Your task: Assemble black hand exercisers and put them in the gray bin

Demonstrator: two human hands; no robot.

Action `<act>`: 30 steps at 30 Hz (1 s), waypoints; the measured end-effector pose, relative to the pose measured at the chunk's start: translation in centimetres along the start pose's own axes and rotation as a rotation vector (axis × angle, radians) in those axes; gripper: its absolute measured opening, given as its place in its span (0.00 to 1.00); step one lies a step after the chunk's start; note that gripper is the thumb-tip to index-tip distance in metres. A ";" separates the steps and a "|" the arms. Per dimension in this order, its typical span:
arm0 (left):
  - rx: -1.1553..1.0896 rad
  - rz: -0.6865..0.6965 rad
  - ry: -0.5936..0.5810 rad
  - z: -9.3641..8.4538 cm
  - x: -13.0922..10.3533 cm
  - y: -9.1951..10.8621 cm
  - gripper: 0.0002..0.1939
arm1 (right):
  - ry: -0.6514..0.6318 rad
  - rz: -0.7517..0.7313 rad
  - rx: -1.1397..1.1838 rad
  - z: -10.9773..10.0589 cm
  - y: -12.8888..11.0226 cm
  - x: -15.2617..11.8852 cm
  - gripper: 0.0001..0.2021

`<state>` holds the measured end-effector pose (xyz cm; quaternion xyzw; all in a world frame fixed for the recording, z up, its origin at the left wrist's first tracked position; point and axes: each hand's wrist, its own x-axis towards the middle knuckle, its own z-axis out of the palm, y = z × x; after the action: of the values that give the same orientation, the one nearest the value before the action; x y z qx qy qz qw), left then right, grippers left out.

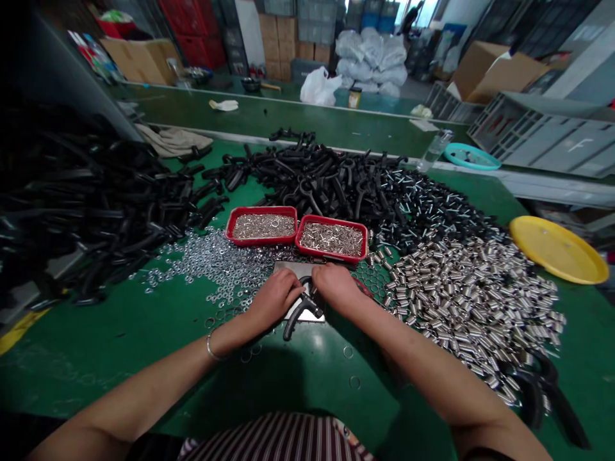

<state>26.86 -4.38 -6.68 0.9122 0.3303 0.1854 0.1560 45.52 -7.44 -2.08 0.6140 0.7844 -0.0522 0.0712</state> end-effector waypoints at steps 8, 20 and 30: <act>0.210 0.243 -0.055 0.5 0.4 -0.2 0.20 | -0.044 0.359 -0.096 3.0 2.9 -6.6 0.15; 0.182 0.074 -0.123 -0.9 -3.3 3.0 0.21 | 0.355 0.223 0.602 4.0 3.0 -10.6 0.13; 0.055 -0.125 0.040 0.2 -3.9 2.4 0.36 | 0.494 0.149 0.577 0.1 0.7 -12.3 0.11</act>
<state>25.50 -8.80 -6.82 0.8899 0.3946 0.1846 0.1354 49.07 -19.06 -0.03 0.6583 0.6840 -0.1162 -0.2920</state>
